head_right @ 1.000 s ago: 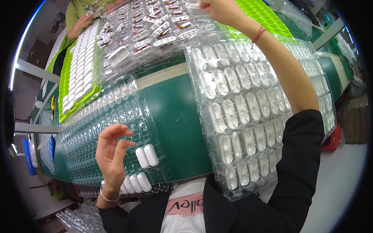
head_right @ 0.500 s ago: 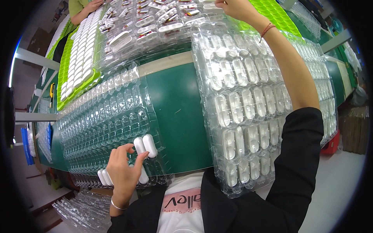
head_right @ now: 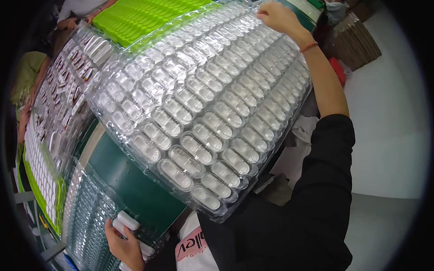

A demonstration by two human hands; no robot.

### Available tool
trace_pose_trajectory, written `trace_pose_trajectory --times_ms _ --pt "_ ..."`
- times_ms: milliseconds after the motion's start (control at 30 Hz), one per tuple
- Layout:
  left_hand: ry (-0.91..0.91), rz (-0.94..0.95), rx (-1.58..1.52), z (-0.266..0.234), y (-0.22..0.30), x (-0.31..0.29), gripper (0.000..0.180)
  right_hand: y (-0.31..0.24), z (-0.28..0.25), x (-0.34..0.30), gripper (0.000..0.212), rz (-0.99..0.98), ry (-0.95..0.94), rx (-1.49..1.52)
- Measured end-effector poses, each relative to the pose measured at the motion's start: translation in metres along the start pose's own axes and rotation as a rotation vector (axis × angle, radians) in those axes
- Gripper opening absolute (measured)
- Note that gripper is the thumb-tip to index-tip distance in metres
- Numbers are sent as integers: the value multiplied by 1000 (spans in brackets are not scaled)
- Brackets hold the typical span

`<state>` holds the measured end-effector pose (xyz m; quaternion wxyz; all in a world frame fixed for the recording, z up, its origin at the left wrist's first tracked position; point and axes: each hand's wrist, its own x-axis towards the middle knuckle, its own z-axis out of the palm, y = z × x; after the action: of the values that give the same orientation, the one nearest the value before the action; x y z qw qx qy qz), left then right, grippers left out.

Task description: The person repeatedly picks up small white earbud cases and clear plastic lids from a green tray, opens the cases, inserts the lids, and places the assembled units into a clear plastic tray. The process is repeated continuously with multiple units.

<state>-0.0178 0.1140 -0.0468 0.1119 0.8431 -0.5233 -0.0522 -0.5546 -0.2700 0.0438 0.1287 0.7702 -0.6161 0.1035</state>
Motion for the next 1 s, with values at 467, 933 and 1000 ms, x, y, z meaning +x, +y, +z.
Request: trace_pose_trajectory --times_ms 467,933,1000 --pt "165 111 -391 -29 1 36 35 92 42 -72 21 344 -218 -28" --pt "-34 107 -1025 -46 17 50 41 -158 -13 -33 26 -121 -233 1104" --pt "-130 170 -1096 -44 16 60 41 -221 -15 -38 33 -272 -360 1309"
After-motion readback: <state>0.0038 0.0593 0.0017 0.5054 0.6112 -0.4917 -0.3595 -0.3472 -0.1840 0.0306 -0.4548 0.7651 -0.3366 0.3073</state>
